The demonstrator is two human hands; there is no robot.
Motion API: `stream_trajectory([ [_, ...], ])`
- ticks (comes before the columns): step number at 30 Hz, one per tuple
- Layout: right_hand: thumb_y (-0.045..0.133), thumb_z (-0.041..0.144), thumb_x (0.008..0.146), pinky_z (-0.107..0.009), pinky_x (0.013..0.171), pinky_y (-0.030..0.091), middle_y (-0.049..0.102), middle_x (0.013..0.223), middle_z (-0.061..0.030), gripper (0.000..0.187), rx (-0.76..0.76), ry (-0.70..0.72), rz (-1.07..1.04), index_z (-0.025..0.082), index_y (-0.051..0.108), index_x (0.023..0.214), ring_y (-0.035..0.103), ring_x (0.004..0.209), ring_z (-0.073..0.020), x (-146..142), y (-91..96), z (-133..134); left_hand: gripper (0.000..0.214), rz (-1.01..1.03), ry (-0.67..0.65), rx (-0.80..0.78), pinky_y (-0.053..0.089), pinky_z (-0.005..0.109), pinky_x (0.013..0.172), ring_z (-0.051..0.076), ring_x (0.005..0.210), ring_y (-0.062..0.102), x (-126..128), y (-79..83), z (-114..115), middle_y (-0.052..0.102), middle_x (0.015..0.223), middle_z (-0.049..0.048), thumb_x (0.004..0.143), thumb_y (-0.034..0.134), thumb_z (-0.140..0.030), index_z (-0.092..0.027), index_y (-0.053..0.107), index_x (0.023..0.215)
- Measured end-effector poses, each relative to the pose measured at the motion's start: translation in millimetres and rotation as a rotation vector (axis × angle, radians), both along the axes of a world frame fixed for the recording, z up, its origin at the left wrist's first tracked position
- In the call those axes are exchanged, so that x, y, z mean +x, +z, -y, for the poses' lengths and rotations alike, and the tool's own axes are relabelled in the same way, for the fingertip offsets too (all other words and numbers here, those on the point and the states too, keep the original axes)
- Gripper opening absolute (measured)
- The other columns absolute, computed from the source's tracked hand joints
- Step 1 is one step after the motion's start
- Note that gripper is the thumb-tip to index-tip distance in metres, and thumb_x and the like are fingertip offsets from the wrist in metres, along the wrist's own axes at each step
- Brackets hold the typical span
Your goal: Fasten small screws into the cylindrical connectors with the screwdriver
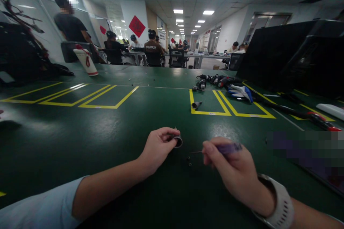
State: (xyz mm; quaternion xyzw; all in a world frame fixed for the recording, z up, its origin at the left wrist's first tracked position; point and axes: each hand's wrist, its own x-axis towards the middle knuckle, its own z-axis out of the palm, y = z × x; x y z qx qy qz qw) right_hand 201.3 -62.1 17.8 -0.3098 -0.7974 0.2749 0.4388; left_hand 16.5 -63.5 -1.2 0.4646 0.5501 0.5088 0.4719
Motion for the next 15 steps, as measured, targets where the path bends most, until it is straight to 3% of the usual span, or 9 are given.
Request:
stream_trajectory([
  [3,0.046,0.037,0.086,-0.021,0.042,0.038,0.053,0.048,0.0017,0.033,-0.294,-0.007,0.03,0.016,0.056,0.063,0.049,0.043,-0.0085,2,-1.9,-11,0.028,0.004,0.002,-0.046,0.049,0.031,0.082,0.017,0.087,0.063,-3,3.3,-2,0.069,0.091,0.0044,0.067,0.062,-0.009,-0.015,0.063,0.094],
  [5,0.045,0.04,0.086,-0.02,0.042,0.038,0.053,0.047,0.0019,0.035,-0.379,0.022,0.07,0.016,0.056,0.063,0.048,0.042,-0.0081,2,-5.0,-16,0.031,0.026,0.006,-0.059,0.048,0.031,0.083,0.016,0.086,0.063,-4,5.6,-2,0.069,0.091,0.0041,0.067,0.062,-0.008,-0.015,0.062,0.096],
  [15,0.047,0.037,0.084,-0.022,0.047,0.037,0.053,0.049,0.0022,0.031,-0.395,0.042,0.134,0.016,0.055,0.063,0.048,0.045,-0.0082,0,-10.4,-17,0.032,0.12,-0.025,-0.087,0.047,0.032,0.086,0.016,0.089,0.062,-8,0.7,-5,0.069,0.093,0.0038,0.068,0.064,-0.012,-0.017,0.062,0.099],
])
